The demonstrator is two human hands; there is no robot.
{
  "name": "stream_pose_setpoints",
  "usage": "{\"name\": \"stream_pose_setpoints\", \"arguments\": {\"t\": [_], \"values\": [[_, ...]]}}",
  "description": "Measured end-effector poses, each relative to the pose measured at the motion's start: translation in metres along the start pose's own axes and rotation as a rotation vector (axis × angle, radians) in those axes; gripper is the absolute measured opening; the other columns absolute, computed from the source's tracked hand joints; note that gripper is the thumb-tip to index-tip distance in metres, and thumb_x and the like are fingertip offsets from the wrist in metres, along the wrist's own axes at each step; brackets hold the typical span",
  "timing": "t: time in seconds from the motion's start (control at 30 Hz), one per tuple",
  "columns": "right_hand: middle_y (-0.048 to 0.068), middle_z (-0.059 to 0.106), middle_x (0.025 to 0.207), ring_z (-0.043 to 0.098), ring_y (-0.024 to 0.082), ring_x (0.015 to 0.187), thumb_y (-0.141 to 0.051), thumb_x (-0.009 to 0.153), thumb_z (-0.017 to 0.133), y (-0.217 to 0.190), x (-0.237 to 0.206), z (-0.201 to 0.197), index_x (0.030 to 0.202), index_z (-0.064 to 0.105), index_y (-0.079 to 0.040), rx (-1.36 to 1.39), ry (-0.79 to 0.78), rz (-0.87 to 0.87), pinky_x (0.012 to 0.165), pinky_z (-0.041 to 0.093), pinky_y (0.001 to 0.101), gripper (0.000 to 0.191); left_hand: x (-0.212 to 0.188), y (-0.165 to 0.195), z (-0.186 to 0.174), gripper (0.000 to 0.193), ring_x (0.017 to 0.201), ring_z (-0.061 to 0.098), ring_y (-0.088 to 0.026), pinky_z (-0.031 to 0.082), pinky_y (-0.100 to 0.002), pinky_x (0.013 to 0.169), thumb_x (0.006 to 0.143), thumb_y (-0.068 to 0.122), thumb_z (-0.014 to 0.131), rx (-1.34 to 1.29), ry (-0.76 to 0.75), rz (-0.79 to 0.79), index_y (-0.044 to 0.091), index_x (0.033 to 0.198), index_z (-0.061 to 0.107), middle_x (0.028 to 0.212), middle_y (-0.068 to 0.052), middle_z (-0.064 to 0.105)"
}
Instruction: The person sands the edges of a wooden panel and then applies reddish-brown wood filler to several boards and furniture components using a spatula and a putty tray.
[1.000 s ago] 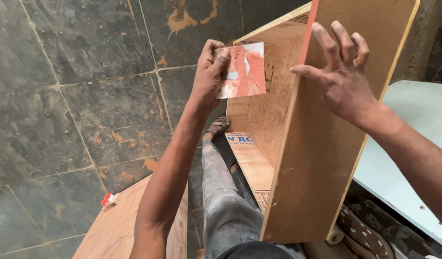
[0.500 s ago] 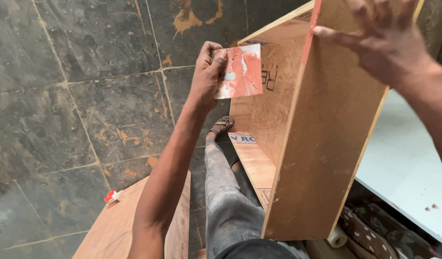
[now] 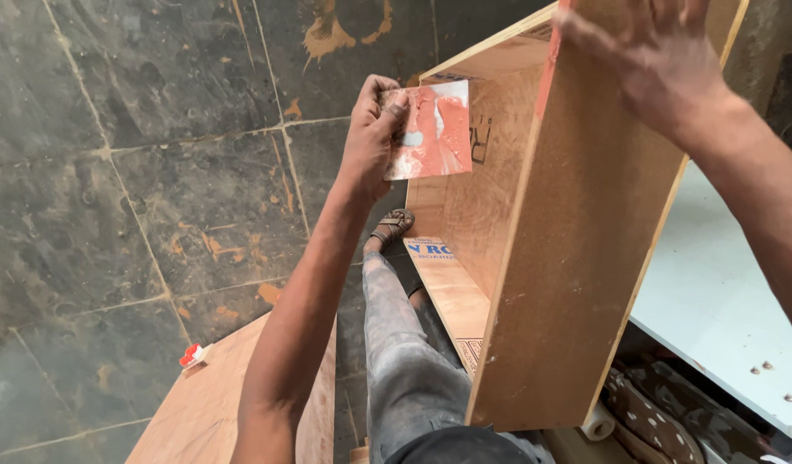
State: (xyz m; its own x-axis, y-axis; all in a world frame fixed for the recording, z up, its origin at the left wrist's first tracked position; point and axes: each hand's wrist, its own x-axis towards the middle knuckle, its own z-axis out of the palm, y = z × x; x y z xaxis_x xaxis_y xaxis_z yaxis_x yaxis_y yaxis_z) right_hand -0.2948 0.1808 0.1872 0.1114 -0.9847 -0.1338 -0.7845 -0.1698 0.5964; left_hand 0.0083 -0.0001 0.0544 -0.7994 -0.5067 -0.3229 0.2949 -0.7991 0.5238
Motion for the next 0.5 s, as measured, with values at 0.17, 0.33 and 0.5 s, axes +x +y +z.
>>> {"name": "stream_pose_setpoints", "arguments": {"t": [0.17,0.33,0.5], "values": [[0.017,0.019,0.168,0.015,0.038,0.156,0.013,0.096,0.062,0.008,-0.001,-0.022,0.169,0.046,-0.037,0.549,-0.269,0.059,0.119,0.027,0.0607,0.09,0.0,-0.002,0.002,0.009,0.078,0.06,-0.005,0.056,-0.023,0.065,0.109,0.011,0.056,0.033,0.023,-0.014,0.006,0.109,0.048,0.092,-0.002,0.058],[0.016,0.032,0.163,0.025,0.033,0.152,-0.001,0.097,0.062,-0.003,0.029,-0.032,0.162,0.052,-0.037,0.105,-0.129,0.061,0.115,0.035,0.0511,0.075,-0.005,-0.009,0.01,0.009,0.079,0.062,-0.007,0.057,-0.024,0.067,0.108,0.011,0.055,-0.08,-0.012,-0.027,0.006,0.108,0.047,0.093,-0.003,0.06],[0.0,0.049,0.149,0.038,0.015,0.143,-0.016,0.091,0.059,0.0,0.035,-0.074,0.137,0.063,-0.053,-0.296,0.043,-0.097,0.102,0.041,0.0354,0.059,-0.012,0.0,0.001,0.009,0.077,0.062,-0.007,0.057,-0.025,0.063,0.108,0.01,0.056,-0.019,0.01,-0.051,0.006,0.108,0.047,0.092,-0.003,0.059]]}}
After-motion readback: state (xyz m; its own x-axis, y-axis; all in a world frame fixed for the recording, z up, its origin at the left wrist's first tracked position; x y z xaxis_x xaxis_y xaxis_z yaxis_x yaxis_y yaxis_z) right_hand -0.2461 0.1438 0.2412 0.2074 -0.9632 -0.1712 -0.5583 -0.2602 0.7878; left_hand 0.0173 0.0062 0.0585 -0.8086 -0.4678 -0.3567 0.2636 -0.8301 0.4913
